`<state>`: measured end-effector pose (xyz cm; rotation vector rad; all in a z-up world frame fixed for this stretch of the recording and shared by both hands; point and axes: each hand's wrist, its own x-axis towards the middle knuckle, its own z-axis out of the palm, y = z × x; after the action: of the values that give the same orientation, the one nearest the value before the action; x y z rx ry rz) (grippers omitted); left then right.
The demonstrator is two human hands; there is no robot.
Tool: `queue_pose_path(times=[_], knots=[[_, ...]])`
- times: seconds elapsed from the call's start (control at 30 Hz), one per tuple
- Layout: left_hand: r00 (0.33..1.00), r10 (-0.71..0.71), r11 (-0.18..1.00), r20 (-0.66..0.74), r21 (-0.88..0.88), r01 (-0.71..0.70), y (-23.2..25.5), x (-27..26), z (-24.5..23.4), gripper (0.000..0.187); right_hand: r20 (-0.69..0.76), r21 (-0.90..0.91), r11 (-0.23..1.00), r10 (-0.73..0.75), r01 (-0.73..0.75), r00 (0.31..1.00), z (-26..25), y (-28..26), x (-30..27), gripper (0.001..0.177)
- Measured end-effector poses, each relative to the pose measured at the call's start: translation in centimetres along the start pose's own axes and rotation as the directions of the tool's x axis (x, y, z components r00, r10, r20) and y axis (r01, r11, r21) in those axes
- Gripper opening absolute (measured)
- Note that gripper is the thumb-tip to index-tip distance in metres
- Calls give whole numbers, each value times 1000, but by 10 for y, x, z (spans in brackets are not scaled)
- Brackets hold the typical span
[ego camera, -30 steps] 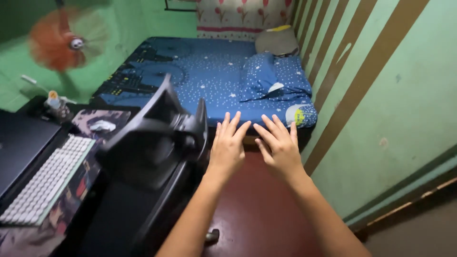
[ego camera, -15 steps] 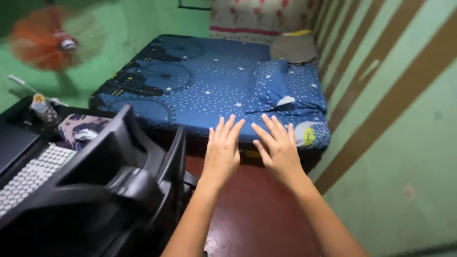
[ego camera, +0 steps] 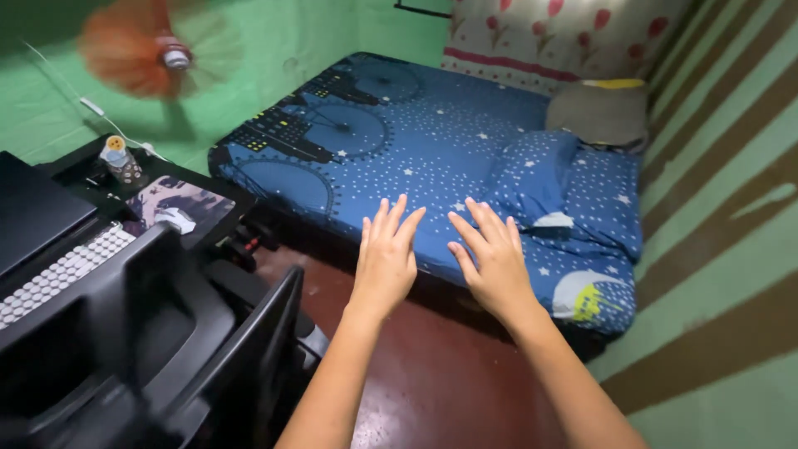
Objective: Organizing various personal items, including figurines, notebooks, and accessories, on a desk and shelf.
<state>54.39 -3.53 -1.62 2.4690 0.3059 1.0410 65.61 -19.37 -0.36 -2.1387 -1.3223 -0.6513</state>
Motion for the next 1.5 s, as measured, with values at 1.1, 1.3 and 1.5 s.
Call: queue_pose_path(times=[1.1,1.3,1.5], knots=[[916,-241,838,-321,406,363,-258,263,76,59,-15,539,736,-479,410,878,293,101,377,50],[839,-317,744,-443,433,509,-281,271,58,57,-83,615,584,-619,529,781,339,76,424,48],[772,-337,636,-540,474,609,-311,260,36,56,-124,685,447,-707,575,697,377,34,443,47]])
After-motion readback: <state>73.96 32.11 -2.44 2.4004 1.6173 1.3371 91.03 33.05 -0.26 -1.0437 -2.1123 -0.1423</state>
